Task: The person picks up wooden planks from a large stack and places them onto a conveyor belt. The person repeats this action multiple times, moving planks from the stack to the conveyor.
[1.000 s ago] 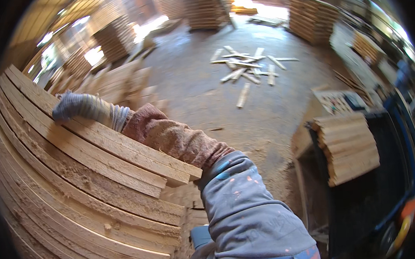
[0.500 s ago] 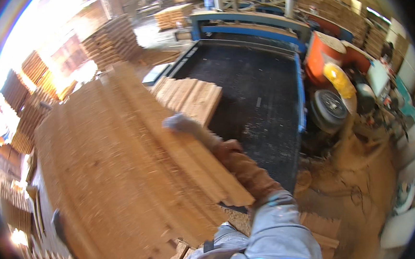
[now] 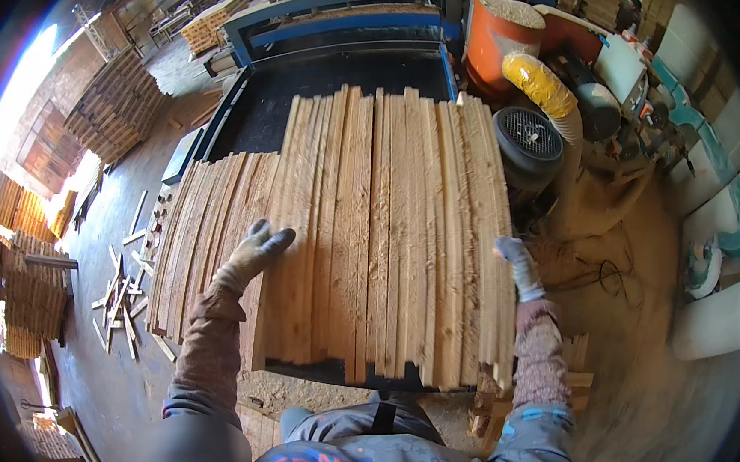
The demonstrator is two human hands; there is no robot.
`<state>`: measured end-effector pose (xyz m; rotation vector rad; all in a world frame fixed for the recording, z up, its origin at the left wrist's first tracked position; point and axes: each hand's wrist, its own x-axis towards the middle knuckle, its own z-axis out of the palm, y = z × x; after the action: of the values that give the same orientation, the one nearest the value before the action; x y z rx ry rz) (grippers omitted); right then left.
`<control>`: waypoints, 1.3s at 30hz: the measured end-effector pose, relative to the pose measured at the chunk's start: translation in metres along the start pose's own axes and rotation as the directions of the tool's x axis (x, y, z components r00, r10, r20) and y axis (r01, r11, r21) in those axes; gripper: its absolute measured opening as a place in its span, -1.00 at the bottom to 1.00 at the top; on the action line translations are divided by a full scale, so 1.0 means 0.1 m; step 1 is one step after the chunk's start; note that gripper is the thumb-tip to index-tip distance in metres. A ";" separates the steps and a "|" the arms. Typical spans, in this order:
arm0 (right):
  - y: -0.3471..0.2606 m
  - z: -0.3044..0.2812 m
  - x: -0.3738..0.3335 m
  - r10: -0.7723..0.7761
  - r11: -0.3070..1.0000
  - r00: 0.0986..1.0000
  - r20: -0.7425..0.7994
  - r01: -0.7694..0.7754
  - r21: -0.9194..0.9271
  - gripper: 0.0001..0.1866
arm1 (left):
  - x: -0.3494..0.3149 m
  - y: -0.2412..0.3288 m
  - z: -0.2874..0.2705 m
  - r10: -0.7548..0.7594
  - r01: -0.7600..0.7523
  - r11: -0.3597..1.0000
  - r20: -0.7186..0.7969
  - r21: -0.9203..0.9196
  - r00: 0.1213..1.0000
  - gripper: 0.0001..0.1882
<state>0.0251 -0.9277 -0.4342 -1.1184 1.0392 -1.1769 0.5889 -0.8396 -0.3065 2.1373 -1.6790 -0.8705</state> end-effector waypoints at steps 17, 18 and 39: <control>-0.11 1.20 0.08 0.206 0.701 0.958 -0.202 -0.288 -0.652 -0.08 | -0.35 -0.08 0.24 0.298 -0.275 0.927 -0.055 0.254 0.953 -0.08; -0.08 1.32 0.12 0.211 0.630 0.938 -0.274 -0.345 -0.696 -0.17 | -0.34 -0.23 0.09 0.336 -0.312 0.931 -0.107 0.190 0.936 -0.11; -1.21 3.19 -0.82 -0.281 0.632 0.916 -0.287 -0.049 -0.774 -0.58 | 1.65 -5.52 -2.20 -0.159 0.207 0.963 -0.259 0.170 0.953 -0.55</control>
<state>0.3119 -0.8195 -0.2638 -1.6766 1.9272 -1.0852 1.1758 -0.8723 -0.4934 2.4488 -1.5145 -0.4767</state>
